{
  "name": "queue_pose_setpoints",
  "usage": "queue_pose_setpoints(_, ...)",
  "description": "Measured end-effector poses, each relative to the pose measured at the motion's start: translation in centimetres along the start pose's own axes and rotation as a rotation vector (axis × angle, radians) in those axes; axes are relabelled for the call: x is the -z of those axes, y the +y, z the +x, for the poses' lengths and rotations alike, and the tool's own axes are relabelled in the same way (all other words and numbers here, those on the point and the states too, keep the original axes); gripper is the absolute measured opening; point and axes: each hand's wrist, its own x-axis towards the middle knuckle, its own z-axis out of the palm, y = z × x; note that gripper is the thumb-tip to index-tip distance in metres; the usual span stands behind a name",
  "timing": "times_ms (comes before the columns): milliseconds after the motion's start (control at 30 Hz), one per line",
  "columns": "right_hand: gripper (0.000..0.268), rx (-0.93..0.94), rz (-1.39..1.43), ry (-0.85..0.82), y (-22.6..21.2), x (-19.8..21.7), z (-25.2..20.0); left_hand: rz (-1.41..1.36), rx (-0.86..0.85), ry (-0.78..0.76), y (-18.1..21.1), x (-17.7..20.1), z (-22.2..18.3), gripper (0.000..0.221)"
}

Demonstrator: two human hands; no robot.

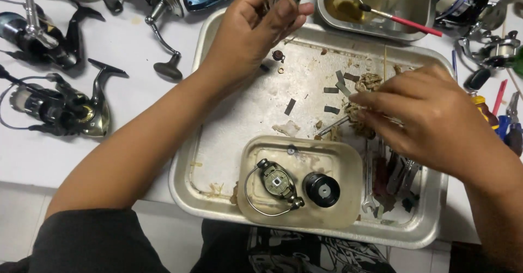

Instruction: The person is disassembling, cleaning, and reassembling a fishing reel using a screwdriver and tweezers on a workbench.

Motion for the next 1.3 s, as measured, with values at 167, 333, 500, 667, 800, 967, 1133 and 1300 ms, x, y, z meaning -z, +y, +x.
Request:
queue_pose_setpoints(167, 0.034, 0.087, 0.155, -0.127, -4.0, 0.2, -1.3, -0.014, 0.16, 0.025, -0.7, -0.2, 0.1, 0.063)
queue_pose_setpoints(333, 0.061, 0.144, 0.19, -0.168, -6.9, -1.0, -2.8, 0.176, 0.125, -0.088, -1.7, 0.2, -0.9, 0.048)
queue_pose_setpoints(500, 0.058, 0.058, 0.152, -0.182, -7.7, -2.7, -4.1, 0.169, 0.185, -0.146, -1.3, 0.1, -1.4, 0.052)
queue_pose_setpoints(667, 0.054, 0.055, 0.19, -0.146, -7.9, -3.0, -4.2, 0.16, 0.247, -0.142, -0.2, -0.5, -1.7, 0.054)
queue_pose_setpoints(800, 0.046, 0.023, 0.268, -0.115, -7.5, -1.4, -3.6, 0.139, 0.295, -0.109, -0.1, -0.5, -1.6, 0.05)
queue_pose_setpoints(967, 0.053, -0.307, 0.532, 0.004, -4.4, 0.2, -3.8, 0.205, 0.251, -0.071, -0.7, 0.0, -1.6, 0.073)
queue_pose_setpoints(1133, 0.057, -0.669, 0.96, 0.181, -2.8, 0.6, -3.4, 0.325, 0.158, -0.034, -1.2, 0.5, -0.8, 0.073)
queue_pose_setpoints(1300, 0.054, -0.296, 0.554, -0.091, -4.8, 1.0, -3.0, 0.209, 0.07, 0.007, -1.2, 0.8, -0.7, 0.07)
